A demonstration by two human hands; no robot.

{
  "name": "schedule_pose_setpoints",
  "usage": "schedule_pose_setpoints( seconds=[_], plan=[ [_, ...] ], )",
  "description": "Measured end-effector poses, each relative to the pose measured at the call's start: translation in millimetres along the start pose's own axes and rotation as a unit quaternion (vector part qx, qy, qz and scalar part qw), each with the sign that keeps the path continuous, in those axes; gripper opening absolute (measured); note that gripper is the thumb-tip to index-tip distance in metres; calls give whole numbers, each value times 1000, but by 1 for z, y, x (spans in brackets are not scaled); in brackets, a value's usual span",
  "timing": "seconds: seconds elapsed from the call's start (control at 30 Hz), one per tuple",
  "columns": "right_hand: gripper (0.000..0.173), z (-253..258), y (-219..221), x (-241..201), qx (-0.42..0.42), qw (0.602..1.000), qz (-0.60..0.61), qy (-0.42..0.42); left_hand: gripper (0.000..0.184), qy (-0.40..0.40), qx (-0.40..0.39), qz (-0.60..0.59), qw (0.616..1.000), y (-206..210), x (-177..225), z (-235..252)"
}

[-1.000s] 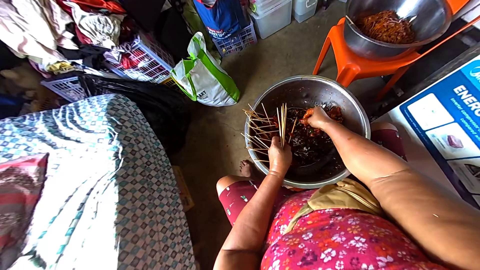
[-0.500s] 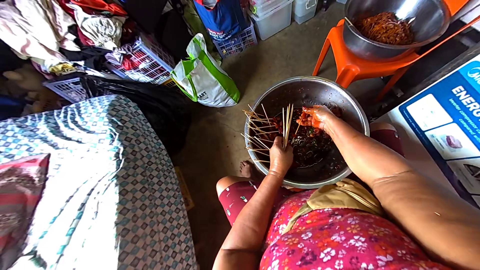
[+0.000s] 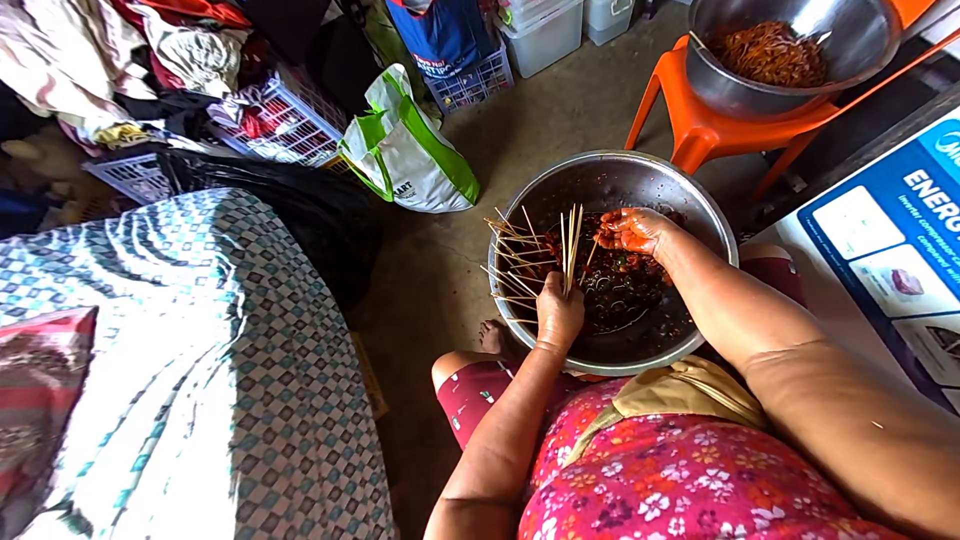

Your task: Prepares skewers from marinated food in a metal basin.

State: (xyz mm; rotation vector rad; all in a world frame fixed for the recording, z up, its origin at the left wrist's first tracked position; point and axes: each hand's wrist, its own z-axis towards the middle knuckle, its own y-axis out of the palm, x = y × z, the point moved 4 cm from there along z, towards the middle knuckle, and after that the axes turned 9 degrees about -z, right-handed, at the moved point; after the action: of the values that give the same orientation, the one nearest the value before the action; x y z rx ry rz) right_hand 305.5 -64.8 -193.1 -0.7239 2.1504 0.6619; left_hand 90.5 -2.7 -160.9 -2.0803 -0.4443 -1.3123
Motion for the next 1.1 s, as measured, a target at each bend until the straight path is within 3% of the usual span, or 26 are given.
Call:
schedule_pose_setpoints(
  seconds=[0.27, 0.47, 0.63, 1.1],
  plan=[
    [21, -4, 1, -4, -25, 997, -61, -28, 21, -6, -7, 0, 1000, 0, 1, -1],
    [18, -3, -1, -5, -26, 998, -41, -32, 21, 8, -8, -8, 1000, 0, 1, -2],
    [17, -9, 2, -8, -1, 999, -35, -26, 21, 15, -8, -2, 1000, 1, 2, -3],
    [19, -13, 8, -4, -29, 995, -97, -8, 22, 13, -7, 3, 1000, 3, 3, -7]
  ],
)
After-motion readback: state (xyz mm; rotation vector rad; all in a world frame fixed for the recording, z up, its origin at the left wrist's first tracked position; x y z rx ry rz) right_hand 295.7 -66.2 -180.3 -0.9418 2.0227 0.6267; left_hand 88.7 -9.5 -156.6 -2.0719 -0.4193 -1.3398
